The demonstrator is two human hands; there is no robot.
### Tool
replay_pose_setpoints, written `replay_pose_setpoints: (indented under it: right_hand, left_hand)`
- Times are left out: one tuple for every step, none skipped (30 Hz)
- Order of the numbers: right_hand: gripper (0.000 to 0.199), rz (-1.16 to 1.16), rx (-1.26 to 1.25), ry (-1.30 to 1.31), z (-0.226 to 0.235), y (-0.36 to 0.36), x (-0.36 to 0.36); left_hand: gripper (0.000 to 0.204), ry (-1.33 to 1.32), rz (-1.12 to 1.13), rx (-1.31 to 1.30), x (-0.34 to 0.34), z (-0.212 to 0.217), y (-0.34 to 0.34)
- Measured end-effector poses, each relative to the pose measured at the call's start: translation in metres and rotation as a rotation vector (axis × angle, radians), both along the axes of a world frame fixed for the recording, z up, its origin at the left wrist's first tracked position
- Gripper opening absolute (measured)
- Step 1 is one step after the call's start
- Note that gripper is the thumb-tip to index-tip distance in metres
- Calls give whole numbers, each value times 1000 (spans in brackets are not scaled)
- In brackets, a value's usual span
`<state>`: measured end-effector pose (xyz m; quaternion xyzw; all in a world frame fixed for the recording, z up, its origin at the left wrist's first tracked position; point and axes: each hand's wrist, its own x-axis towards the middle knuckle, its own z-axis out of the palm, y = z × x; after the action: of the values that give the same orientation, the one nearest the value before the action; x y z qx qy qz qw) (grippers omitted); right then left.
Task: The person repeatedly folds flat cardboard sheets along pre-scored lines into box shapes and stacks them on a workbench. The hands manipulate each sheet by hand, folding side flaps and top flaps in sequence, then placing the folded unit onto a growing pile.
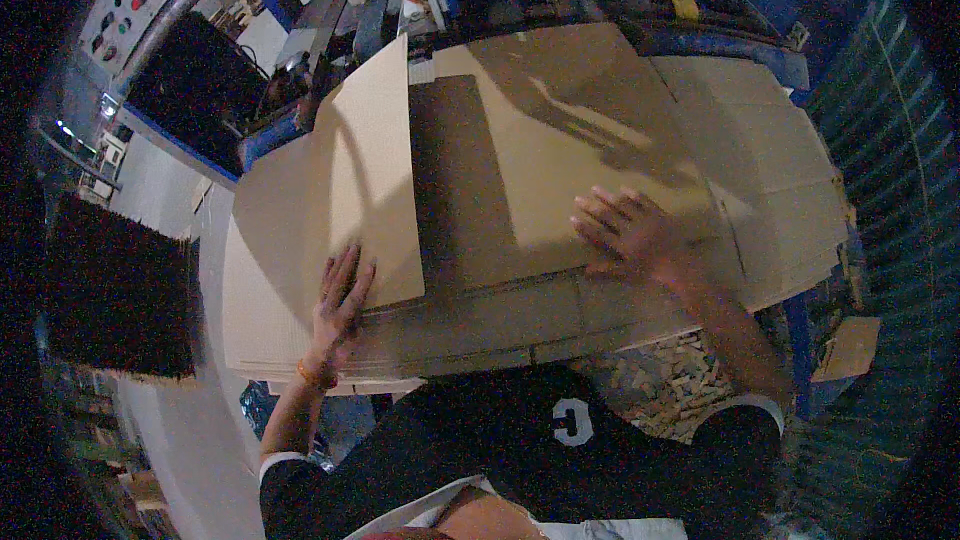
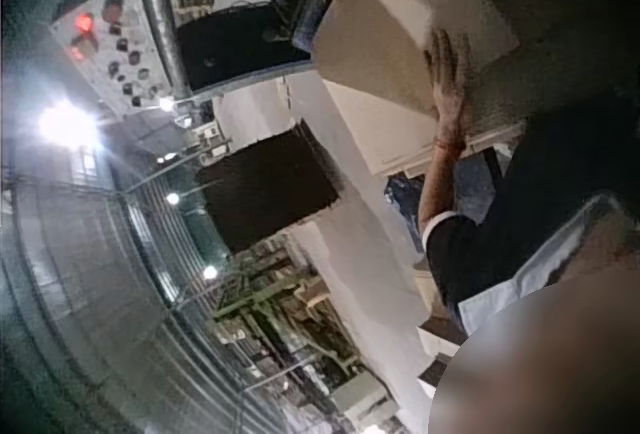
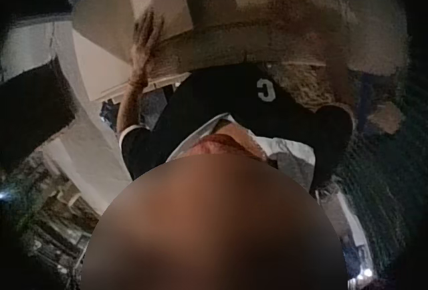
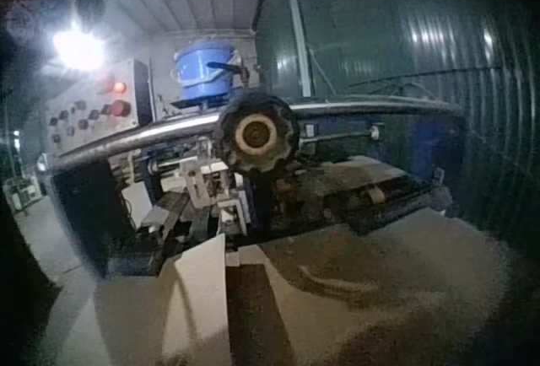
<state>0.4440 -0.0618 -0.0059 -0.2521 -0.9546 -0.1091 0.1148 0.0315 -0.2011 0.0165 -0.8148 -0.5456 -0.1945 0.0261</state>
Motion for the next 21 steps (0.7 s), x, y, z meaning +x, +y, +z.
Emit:
replay_pose_setpoints:
  right_hand:
    - [63,-41,-34,-38,5,10,-2]
    - [65,-71,-65,-57,9,21,-4]
    - [68,-145,-123,-126,13,31,-8]
    - [68,-105,-166,-39,15,43,-12]
    - [68,-110,-229,1,15,56,-18]
    - [69,-91,-290,57,14,69,-23]
    - [67,-98,-204,67,12,86,-27]
    - [65,-83,-116,88,8,103,-33]
    - [63,-105,-30,99,3,117,-34]
    - [60,-109,-79,78,-2,132,-37]
    - [58,-146,-134,47,-7,144,-40]
    - [55,-122,-172,66,-12,155,-44]
    - [52,-206,-84,20,-14,164,-48]
    - [48,-228,22,23,-15,170,-53]
    - [45,-243,101,22,-13,172,-56]
    - [41,-260,180,21,-9,170,-57]
    - [39,-272,234,11,-2,164,-54]
    - [36,-312,245,-46,7,155,-47]
    - [36,-346,-40,-3,16,140,-36]
    - [36,-400,-406,-22,25,122,-21]
    - [40,-375,-391,-21,35,102,5]
  left_hand:
    - [54,16,-33,32,-1,0,8]
    - [53,-23,8,22,-1,1,18]
    - [53,-57,19,32,-5,2,35]
    - [52,-88,37,50,-11,4,53]
    - [53,-60,1,123,-16,3,74]
    - [53,-59,38,130,-18,-1,93]
    - [54,-58,76,137,-21,-6,110]
    - [55,-58,114,143,-25,-10,125]
    - [60,-77,145,107,-29,-12,139]
    - [60,-31,151,148,-32,-14,153]
    - [60,14,156,185,-35,-15,165]
    - [60,66,178,208,-36,-15,176]
    - [59,171,289,200,-35,-16,186]
    - [57,160,368,210,-32,-17,196]
    - [55,153,448,222,-28,-17,204]
    - [53,138,532,219,-24,-17,211]
    - [56,175,470,212,-22,-16,211]
    - [59,130,420,288,-20,-15,211]
    - [61,73,408,283,-19,-14,206]
    - [64,14,404,276,-21,-14,196]
    - [66,40,446,249,-26,-11,182]
